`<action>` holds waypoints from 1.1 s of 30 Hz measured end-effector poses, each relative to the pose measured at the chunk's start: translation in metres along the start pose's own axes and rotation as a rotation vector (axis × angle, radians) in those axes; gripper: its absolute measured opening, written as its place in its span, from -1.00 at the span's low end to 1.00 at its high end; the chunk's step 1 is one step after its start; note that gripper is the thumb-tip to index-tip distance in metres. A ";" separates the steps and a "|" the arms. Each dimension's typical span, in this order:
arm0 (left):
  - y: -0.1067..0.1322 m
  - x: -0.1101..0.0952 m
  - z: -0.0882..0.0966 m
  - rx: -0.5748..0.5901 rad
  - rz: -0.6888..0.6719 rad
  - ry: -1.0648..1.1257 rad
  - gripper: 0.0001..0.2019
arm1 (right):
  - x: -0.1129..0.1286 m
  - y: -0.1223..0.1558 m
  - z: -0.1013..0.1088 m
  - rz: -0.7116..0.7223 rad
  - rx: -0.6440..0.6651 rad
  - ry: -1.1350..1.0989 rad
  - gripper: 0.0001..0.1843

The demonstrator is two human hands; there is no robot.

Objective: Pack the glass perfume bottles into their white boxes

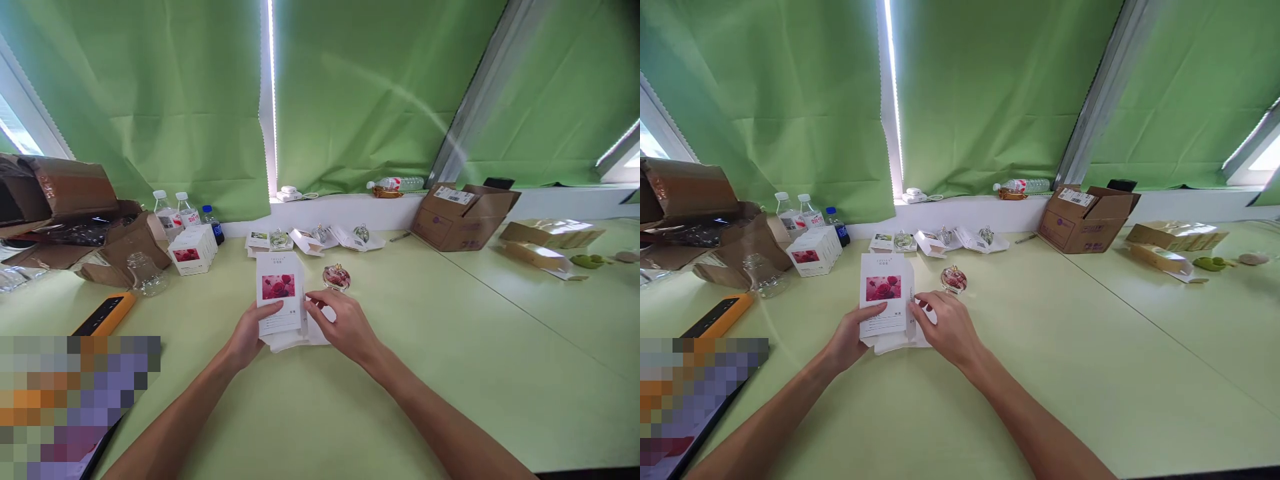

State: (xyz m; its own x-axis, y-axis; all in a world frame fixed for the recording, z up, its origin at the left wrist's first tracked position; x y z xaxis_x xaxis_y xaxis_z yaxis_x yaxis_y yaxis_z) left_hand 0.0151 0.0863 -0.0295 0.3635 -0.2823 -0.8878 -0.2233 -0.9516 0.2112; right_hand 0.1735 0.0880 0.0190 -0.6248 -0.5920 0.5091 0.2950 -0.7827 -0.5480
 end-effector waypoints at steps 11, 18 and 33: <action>-0.002 -0.012 -0.003 0.079 -0.155 -0.162 -0.55 | -0.014 -0.001 -0.013 -0.290 0.181 -0.504 -0.65; -0.005 -0.014 0.000 0.054 -0.195 -0.243 -0.59 | -0.026 0.002 -0.021 -0.398 0.201 -0.696 -0.65; -0.003 -0.017 -0.003 0.061 -0.195 -0.244 -0.60 | -0.019 0.004 -0.021 -0.430 0.216 -0.825 -0.58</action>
State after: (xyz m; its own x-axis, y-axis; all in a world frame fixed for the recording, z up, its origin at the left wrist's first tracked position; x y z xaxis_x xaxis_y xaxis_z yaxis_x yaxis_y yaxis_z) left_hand 0.0125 0.0933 -0.0131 0.1783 -0.0510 -0.9826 -0.2276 -0.9737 0.0092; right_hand 0.1716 0.0999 -0.0065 -0.0285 -0.1294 0.9912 0.3379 -0.9345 -0.1123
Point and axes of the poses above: each hand's wrist, its own y-axis away from the middle knuckle, its own z-axis out of the back of the hand, x = y × z, the point moved 7 cm from there along -y, towards the middle knuckle
